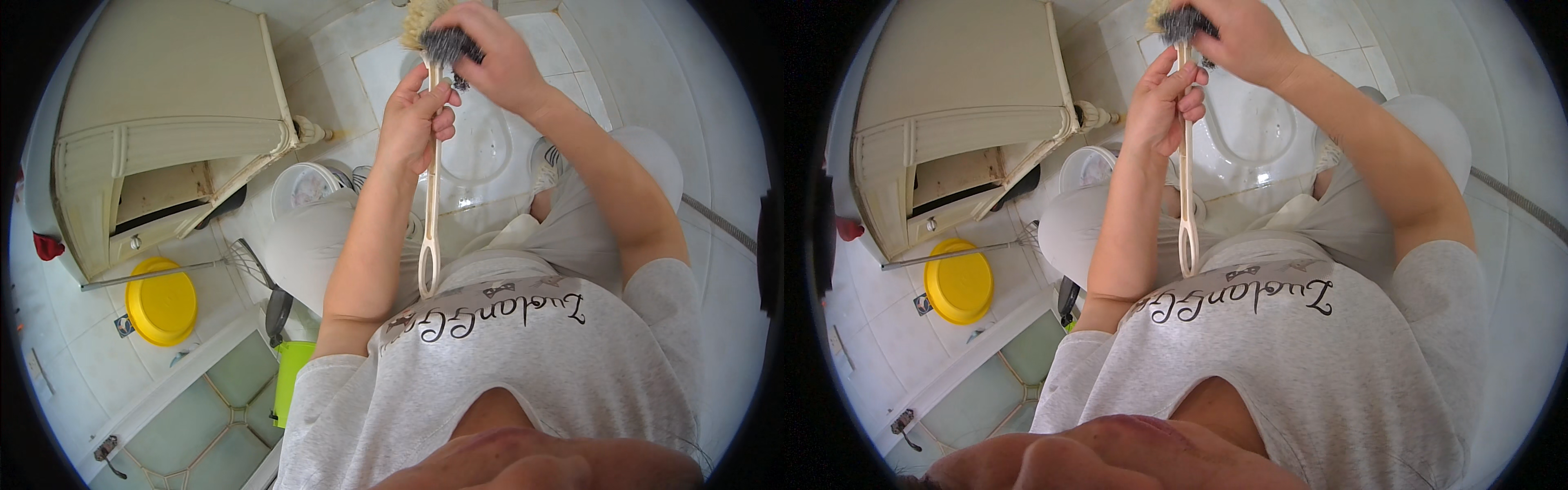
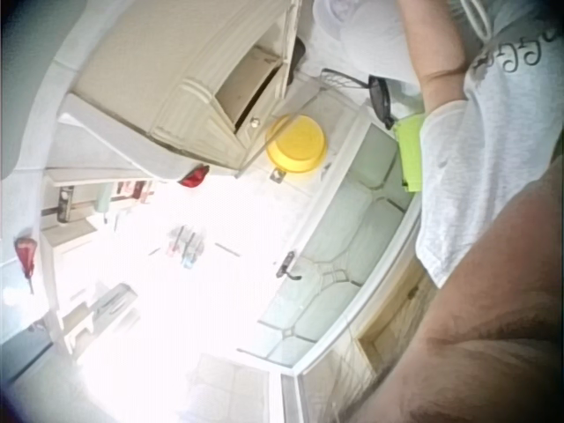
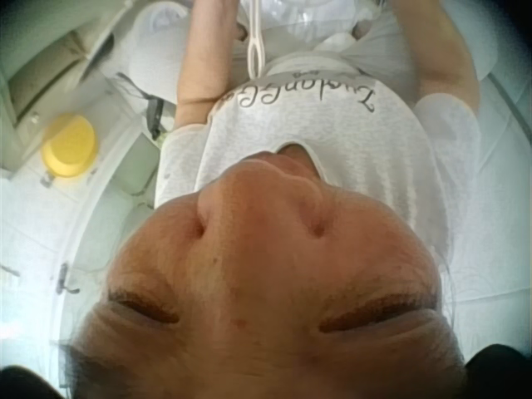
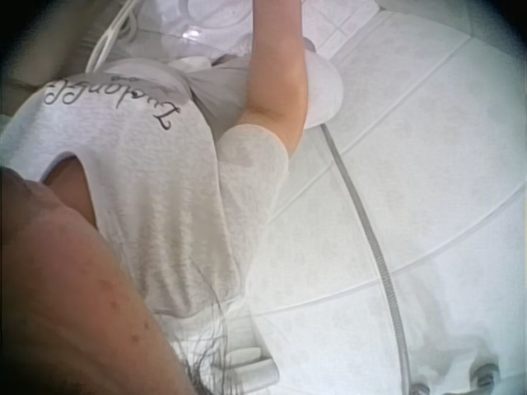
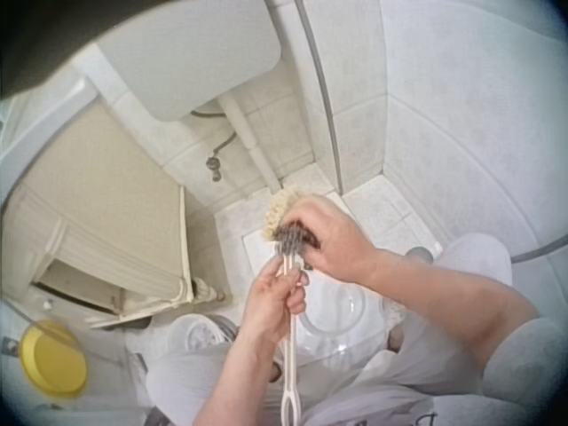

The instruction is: The person scrubs a white squat toilet using a long-handled brush and a steel wool pad. They clean the interior bowl and the surrounding floor tiles, occasionally dipping the brush into a bucket of water.

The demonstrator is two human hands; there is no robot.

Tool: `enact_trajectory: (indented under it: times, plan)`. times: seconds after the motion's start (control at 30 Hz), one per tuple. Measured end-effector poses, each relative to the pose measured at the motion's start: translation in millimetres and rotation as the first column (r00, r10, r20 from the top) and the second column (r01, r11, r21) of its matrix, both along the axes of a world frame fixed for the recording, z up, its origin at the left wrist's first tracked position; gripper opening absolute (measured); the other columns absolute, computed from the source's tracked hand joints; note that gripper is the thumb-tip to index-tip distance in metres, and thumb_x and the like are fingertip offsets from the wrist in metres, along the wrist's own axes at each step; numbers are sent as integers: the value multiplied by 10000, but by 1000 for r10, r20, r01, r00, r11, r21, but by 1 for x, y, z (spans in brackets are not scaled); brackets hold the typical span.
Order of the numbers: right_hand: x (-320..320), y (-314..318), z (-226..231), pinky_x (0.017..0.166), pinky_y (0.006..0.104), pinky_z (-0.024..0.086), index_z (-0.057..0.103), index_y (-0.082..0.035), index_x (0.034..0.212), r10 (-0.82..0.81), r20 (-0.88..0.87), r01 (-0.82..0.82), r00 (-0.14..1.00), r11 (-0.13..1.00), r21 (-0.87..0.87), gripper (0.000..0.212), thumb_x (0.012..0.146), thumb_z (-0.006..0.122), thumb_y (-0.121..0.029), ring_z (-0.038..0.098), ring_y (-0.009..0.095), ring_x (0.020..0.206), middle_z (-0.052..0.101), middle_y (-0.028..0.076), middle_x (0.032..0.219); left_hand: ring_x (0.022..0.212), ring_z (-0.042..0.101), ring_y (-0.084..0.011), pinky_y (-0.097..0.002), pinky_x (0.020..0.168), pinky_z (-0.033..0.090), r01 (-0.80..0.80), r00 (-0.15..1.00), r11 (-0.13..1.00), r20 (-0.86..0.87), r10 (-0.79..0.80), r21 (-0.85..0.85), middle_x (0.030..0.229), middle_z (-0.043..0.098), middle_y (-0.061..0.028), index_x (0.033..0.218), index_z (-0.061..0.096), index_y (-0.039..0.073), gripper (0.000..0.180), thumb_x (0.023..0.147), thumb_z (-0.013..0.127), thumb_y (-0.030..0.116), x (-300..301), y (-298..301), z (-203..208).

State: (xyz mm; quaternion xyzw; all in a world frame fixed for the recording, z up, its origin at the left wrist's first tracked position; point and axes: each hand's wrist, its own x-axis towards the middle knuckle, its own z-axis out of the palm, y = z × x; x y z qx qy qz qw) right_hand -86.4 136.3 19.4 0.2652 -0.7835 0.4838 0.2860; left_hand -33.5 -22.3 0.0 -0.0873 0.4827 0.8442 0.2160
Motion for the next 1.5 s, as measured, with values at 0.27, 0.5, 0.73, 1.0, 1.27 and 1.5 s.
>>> enact_trajectory:
  times: [0.27,0.5,0.73,1.0,1.27,1.5]
  plan:
    - [-10,10,6,617,376,453,575,-37,871,-171,56,168,984,985,49,212,666,618,-10,559,319,711,538,151,797,551,413,-100,-236,460,357,-150,988,983,7,152,-105,803,527,-80,1180,420,58,301,885,458,5,-1,-1,4]
    - [12,-14,-17,652,306,483,614,-102,916,46,-6,-42,999,953,300,285,653,627,7,552,222,834,562,41,886,576,447,-109,-244,464,382,-126,991,986,-52,120,-114,825,527,-86,1127,447,40,265,871,432,-25,-3,6,-5]
    - [-5,9,-54,680,385,482,609,-84,862,-214,234,-47,948,634,772,168,696,633,-80,566,253,855,565,52,850,583,451,-101,-229,461,382,-258,966,940,-73,247,-223,818,539,-97,1303,348,47,444,873,437,-22,-7,-3,-12]
    - [1,2,-11,700,371,476,620,-67,929,-163,270,26,949,894,447,207,729,605,-119,579,278,847,594,87,924,606,485,-114,-249,490,425,-269,963,927,-102,251,-263,847,563,-114,1336,318,24,505,861,487,-12,-11,-7,-10]
    - [-15,12,9,646,361,468,622,-41,910,-202,205,200,958,979,33,266,644,637,-35,584,309,733,590,141,786,610,486,-80,-236,487,419,-420,858,761,-489,156,-495,805,558,-47,1246,479,50,409,845,517,-22,-19,-14,-10]
    - [-35,21,-10,611,400,451,603,-35,832,-248,65,222,967,937,270,180,655,626,-58,564,335,693,558,144,699,644,428,-43,-186,594,374,-422,777,683,-626,-66,-596,791,525,29,1235,511,63,410,834,543,-20,-5,15,-21]
